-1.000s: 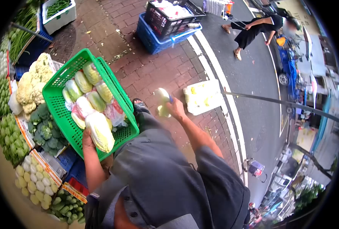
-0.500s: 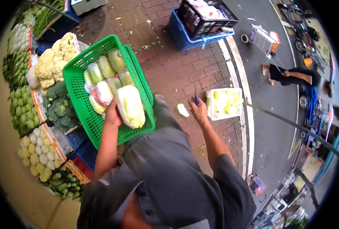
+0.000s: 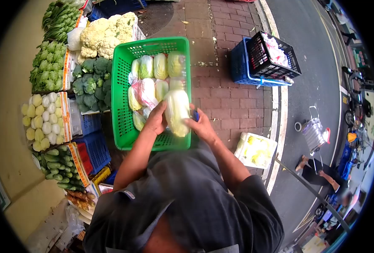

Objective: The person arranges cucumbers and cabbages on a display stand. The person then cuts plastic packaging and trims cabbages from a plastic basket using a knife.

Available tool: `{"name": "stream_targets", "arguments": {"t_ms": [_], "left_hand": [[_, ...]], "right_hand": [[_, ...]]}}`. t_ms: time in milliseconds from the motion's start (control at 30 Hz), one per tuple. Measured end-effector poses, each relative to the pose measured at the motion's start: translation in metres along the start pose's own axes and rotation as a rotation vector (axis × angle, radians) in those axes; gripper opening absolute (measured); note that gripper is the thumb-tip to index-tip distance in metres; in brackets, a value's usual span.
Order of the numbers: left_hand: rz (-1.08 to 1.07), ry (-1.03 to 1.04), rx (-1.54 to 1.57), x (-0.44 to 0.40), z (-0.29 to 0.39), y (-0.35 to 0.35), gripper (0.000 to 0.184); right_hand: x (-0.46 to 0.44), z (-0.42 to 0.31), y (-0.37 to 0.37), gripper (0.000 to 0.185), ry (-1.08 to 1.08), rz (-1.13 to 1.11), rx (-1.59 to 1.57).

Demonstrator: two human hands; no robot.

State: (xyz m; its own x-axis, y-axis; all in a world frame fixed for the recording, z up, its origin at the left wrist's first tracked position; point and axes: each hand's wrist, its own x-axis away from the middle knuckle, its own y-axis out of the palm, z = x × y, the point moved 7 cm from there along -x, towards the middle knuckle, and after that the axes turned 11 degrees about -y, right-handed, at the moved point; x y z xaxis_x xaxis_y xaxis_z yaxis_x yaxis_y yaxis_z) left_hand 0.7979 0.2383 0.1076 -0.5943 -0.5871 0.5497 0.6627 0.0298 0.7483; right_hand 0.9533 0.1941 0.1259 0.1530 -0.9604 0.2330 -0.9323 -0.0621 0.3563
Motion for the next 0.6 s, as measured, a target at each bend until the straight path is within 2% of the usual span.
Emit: {"name": "stream_targets", "arguments": {"t_ms": [100,167,233,267,333,500,533,600], "left_hand": [[-0.069,-0.062,0.012,0.014,0.002,0.011,0.075],[-0.049,-0.019,-0.04,0.017,0.005,0.004,0.076],[0.02,0.013,-0.08,0.015,-0.003,-0.02,0.075],[0.045,0.063,-0.057,0.013,-0.002,-0.026,0.069],[0.099,0.151,-0.006,0.015,-0.008,-0.036,0.056],[0.145,0.229,0.006,0.014,-0.007,-0.04,0.055],[0.148,0.239,-0.01,0.015,-0.005,-0.04,0.055],[0.158,0.248,-0.045,0.017,-0.005,-0.042,0.054]], "right_hand": [[-0.005,0.006,0.008,0.068,0.029,-0.018,0.118],[-0.004,-0.005,0.014,0.063,0.014,-0.049,0.238],[-0.002,-0.008,0.005,0.062,-0.008,-0.053,0.516],[-0.001,-0.01,0.002,0.061,-0.021,-0.056,0.656],[0.007,-0.009,0.006,0.057,-0.022,-0.052,0.727],[0.01,-0.004,0.026,0.047,-0.054,0.002,0.902],[0.01,0.0,0.025,0.039,-0.039,0.003,0.85],[0.014,0.004,0.021,0.037,0.007,0.055,0.799]]}}
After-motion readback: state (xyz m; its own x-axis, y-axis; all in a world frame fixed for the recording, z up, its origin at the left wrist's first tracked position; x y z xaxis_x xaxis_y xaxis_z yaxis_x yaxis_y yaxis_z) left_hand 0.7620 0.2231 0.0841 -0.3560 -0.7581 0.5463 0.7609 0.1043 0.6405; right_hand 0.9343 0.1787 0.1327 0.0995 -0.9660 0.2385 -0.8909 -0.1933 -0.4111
